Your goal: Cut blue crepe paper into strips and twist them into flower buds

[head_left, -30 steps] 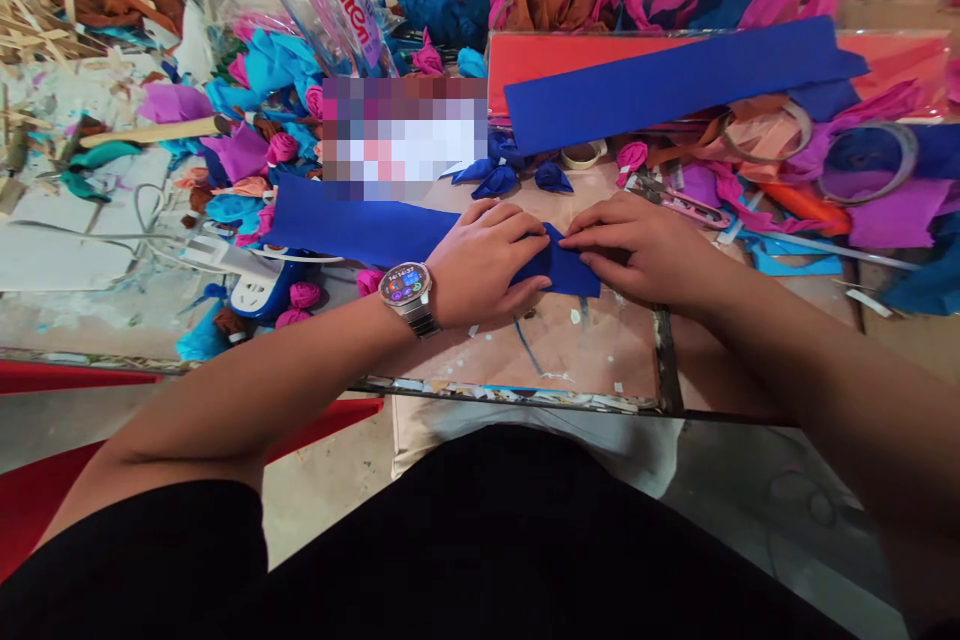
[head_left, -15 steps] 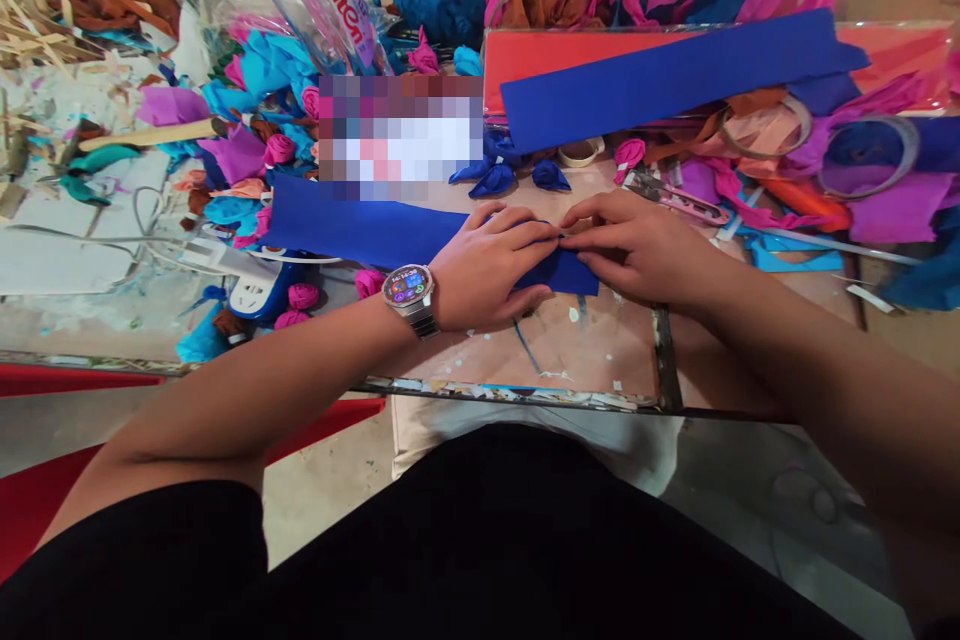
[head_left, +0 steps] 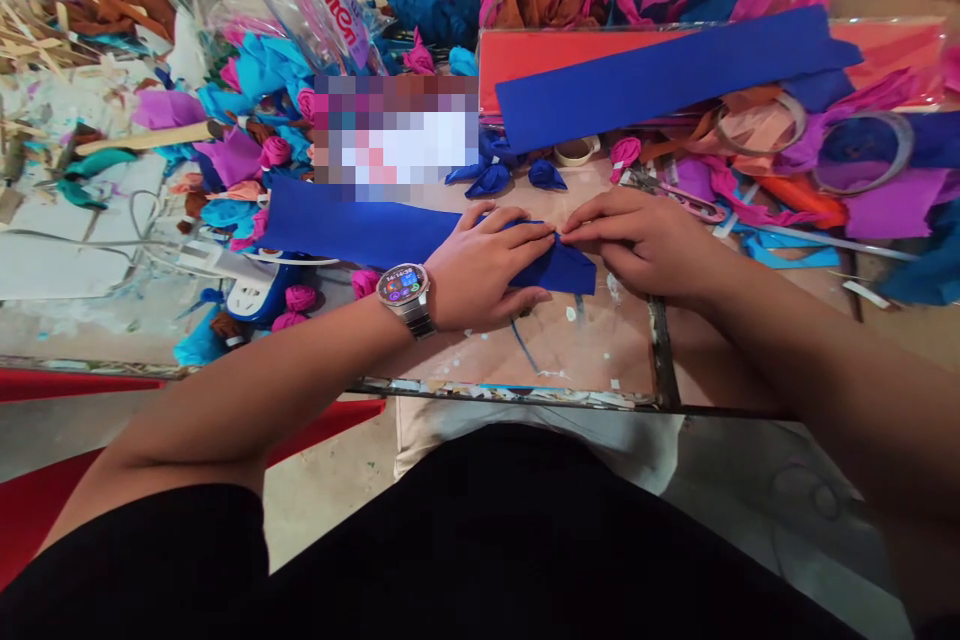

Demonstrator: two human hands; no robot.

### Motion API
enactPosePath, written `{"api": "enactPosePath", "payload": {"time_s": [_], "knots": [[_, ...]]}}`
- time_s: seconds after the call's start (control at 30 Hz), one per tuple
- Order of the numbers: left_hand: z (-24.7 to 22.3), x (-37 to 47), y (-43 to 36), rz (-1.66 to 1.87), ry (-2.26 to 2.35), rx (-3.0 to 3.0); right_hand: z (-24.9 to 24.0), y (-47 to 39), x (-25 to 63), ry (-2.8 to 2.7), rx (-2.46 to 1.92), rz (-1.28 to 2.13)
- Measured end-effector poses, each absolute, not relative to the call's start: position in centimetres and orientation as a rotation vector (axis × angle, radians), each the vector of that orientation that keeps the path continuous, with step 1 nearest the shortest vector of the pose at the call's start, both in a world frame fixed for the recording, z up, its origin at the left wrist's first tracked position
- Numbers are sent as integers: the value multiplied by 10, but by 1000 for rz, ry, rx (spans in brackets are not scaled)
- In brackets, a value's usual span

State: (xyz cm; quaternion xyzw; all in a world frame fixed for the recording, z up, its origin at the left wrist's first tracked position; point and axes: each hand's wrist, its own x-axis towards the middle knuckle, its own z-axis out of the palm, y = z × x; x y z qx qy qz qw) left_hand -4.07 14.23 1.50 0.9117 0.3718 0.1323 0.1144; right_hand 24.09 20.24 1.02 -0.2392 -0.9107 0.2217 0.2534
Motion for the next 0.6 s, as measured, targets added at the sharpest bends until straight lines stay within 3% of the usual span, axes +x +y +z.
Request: {"api": "enactPosePath", "payload": {"time_s": [0.6], "knots": [[16,-40,139,386,1155,2663,20,210,249,-2648,-521,641]]}}
